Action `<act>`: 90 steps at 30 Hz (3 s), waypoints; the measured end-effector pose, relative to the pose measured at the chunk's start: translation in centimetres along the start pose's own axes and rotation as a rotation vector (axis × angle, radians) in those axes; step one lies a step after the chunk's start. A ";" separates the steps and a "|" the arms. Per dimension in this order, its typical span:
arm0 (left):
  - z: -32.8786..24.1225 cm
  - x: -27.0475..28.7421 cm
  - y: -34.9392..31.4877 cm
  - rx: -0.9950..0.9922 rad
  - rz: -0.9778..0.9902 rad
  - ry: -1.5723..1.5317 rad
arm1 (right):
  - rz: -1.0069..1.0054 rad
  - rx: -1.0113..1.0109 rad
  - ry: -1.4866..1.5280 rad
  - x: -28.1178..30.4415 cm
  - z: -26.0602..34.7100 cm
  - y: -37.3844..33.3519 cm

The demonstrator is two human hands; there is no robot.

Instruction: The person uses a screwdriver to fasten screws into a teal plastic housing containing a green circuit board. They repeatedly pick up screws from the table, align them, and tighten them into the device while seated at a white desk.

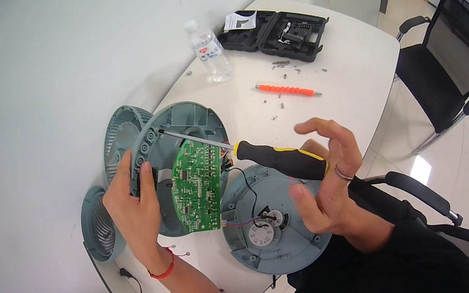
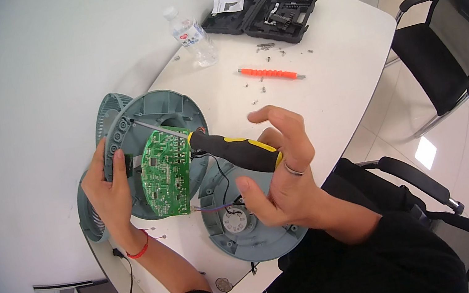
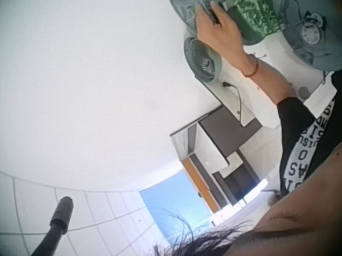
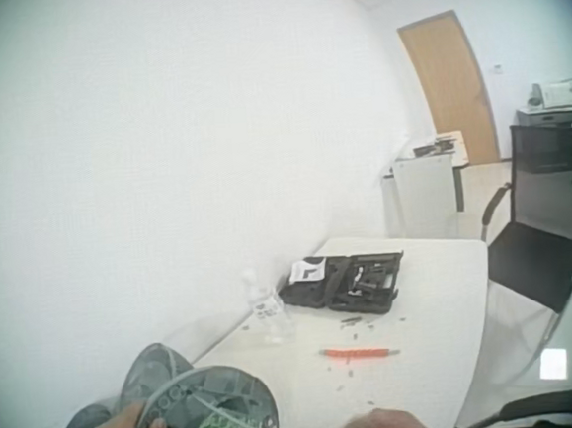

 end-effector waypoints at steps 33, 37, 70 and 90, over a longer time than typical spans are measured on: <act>0.0 0.1 -0.3 -0.008 0.178 -0.042 | -0.164 -0.008 -0.008 -0.5 0.2 0.5; -0.2 0.1 -0.4 -0.020 0.147 -0.018 | -0.008 -0.211 -0.009 -0.3 0.3 -0.2; -0.2 -0.8 -0.7 0.127 0.100 0.198 | -0.033 -0.084 -0.003 -0.5 0.5 0.5; -0.1 -0.7 -0.5 0.049 0.199 -0.083 | -0.046 -0.185 -0.014 0.0 0.0 0.2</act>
Point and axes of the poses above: each hand's wrist, its own y-axis towards the middle knuckle, its own x-axis out of the back of the hand, z = x × y, the point moved 7 cm from there along y, towards the middle knuckle, and after that the axes turned 14 degrees about x, right-handed, at the moved point
